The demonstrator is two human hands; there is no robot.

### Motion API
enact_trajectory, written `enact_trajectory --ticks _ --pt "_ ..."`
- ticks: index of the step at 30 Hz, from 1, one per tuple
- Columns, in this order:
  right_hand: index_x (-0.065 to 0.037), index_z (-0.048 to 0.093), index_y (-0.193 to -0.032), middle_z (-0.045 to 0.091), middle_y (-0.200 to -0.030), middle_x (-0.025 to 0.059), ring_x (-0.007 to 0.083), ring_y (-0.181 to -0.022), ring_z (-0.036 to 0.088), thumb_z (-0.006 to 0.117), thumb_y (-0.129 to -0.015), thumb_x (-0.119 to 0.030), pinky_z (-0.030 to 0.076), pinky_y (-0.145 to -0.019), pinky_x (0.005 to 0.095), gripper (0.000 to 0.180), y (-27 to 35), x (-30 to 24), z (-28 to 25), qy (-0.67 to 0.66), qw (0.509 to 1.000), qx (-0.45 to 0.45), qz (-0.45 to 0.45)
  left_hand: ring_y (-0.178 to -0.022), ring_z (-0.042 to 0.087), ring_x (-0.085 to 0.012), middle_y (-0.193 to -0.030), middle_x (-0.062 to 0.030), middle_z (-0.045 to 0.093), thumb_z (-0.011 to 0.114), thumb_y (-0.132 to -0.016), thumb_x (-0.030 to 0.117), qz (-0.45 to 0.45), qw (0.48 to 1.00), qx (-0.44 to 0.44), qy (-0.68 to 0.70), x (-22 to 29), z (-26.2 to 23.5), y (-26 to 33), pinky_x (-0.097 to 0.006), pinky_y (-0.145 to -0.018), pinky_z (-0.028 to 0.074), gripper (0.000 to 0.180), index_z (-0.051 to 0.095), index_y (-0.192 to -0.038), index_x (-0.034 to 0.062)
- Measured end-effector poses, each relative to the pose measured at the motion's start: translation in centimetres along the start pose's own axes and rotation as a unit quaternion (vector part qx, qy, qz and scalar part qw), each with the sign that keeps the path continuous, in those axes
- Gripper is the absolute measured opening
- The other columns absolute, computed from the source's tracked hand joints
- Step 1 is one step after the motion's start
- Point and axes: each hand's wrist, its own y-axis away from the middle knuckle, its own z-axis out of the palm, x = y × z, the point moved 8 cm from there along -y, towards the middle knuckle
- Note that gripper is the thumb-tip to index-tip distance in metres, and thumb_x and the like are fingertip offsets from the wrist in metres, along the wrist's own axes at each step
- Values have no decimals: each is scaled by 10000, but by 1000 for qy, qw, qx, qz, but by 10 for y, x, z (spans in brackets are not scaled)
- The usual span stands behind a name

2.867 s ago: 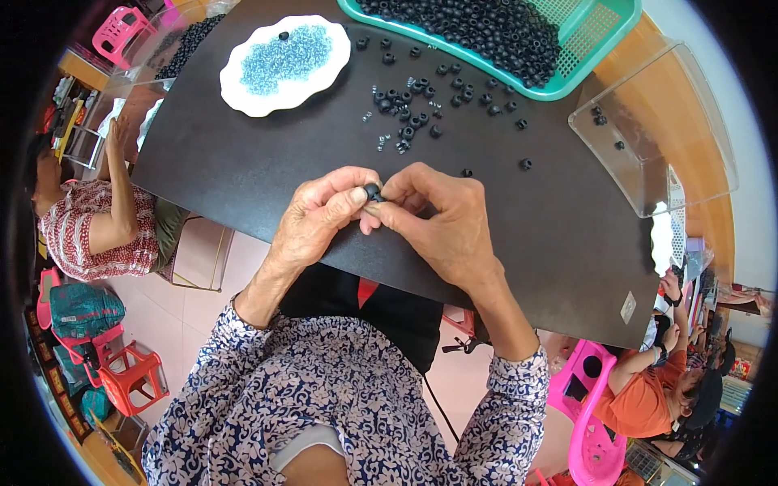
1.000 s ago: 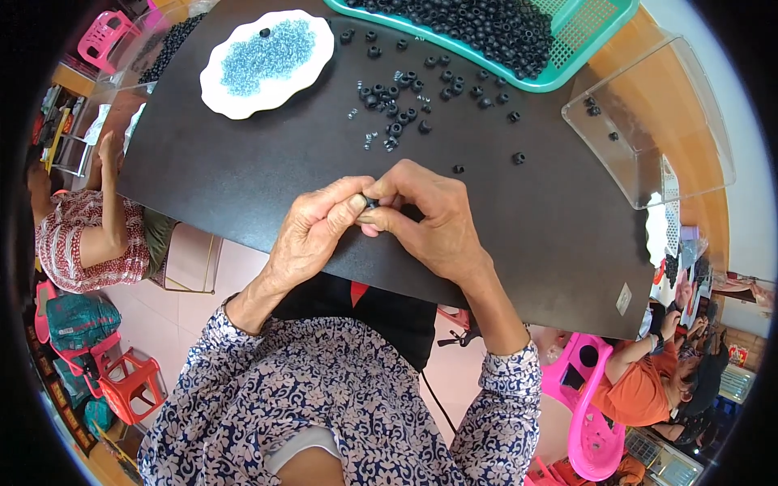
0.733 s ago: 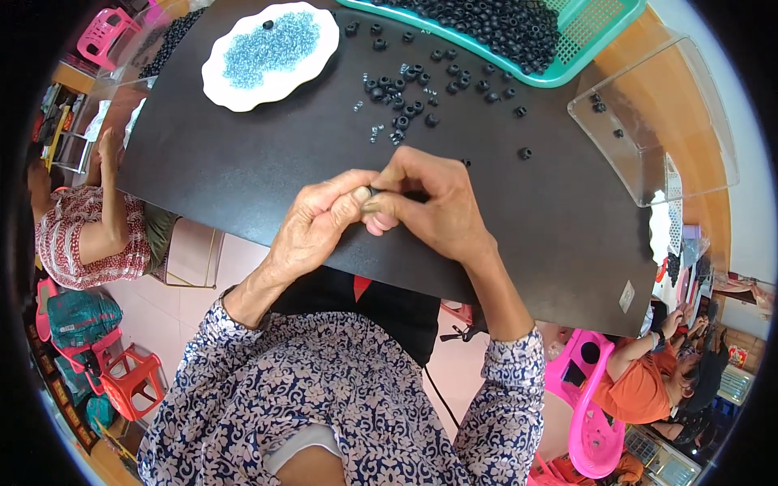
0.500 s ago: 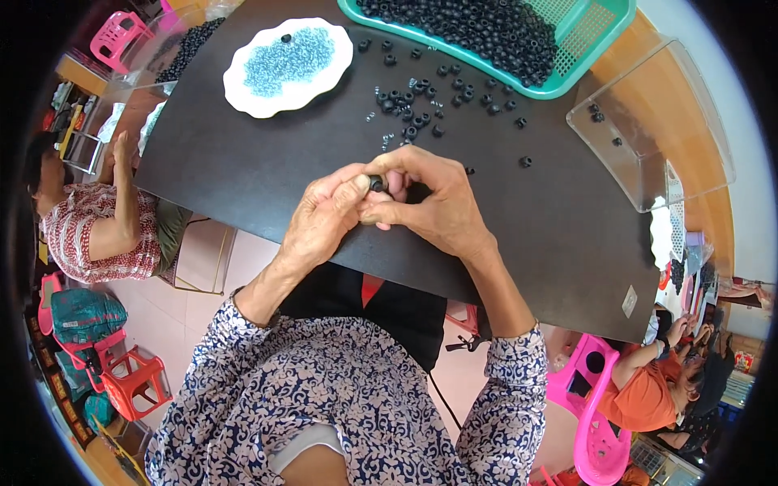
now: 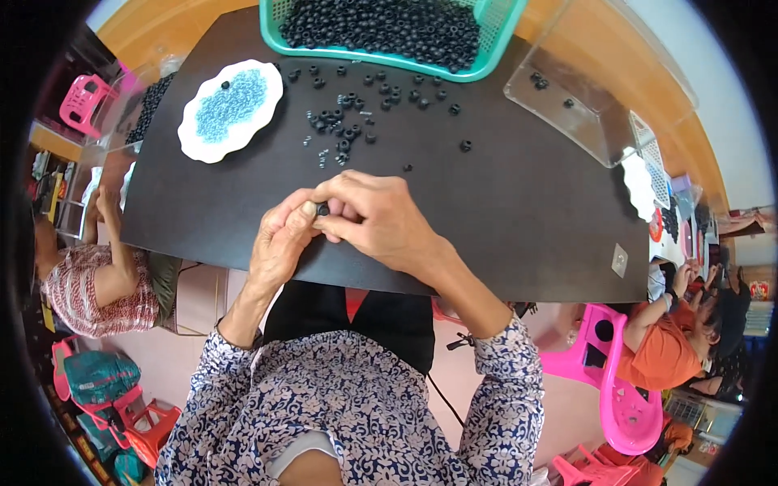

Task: Assembling small components by inserting blue beads into black rings.

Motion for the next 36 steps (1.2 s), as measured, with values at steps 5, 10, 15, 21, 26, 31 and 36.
enact_trajectory --ticks 5,10,15,21,26,31,36 --pt "20 620 -1020 549 -819 45 121 -677 593 720 -794 33 499 -621 264 247 8 13 2 -152 987 -26 33 -839 631 -145 -937 -94 641 454 -1025 282 -18 999 -40 -6 -7 -1 -1 -248 -756 488 375 543 -1198 -38" --pt "48 587 -1035 516 -819 43 147 -740 607 662 -835 81 512 -668 278 216 8 26 12 -284 953 -57 91 -827 637 -144 -886 -89 649 444 -1029 266 7 1000 -29 -5 5 6 1 -262 -764 500 359 552 -1189 -37" --pt "46 586 -1038 520 -821 40 141 -755 592 645 -857 68 494 -674 272 192 9 36 18 -320 937 -62 126 -811 636 -137 -861 -89 657 427 -1035 225 19 979 -8 -203 17 7 2 -275 -751 515 326 566 -1169 -38" --pt "26 588 -979 556 -718 17 100 -684 598 625 -865 65 484 -614 237 126 7 41 20 -365 921 -57 121 -775 622 -127 -843 -86 669 421 -1035 194 16 994 -5 -108 10 5 1 -272 -735 515 299 581 -1129 -40" --pt "22 558 -973 552 -693 26 112 -680 606 603 -887 58 489 -618 247 103 2 43 24 -378 917 -75 103 -771 622 -125 -835 -88 671 419 -1035 186 26 994 -17 -105 11 7 0 -267 -729 511 296 580 -1135 -41" --pt "18 583 -1003 567 -764 22 102 -692 593 624 -874 54 487 -634 242 140 3 43 27 -429 897 -37 103 -792 613 -150 -851 -101 636 444 -1029 281 -7 999 19 28 1 -3 -2 -286 -760 505 377 567 -1152 -54" --pt "23 604 -1127 570 -942 29 91 -799 551 708 -812 44 472 -719 235 332 7 44 13 -247 967 -5 66 -749 597 -129 -852 -79 631 496 -1008 242 -16 997 40 63 -1 -9 -6 -274 -769 496 316 588 -1115 -40"
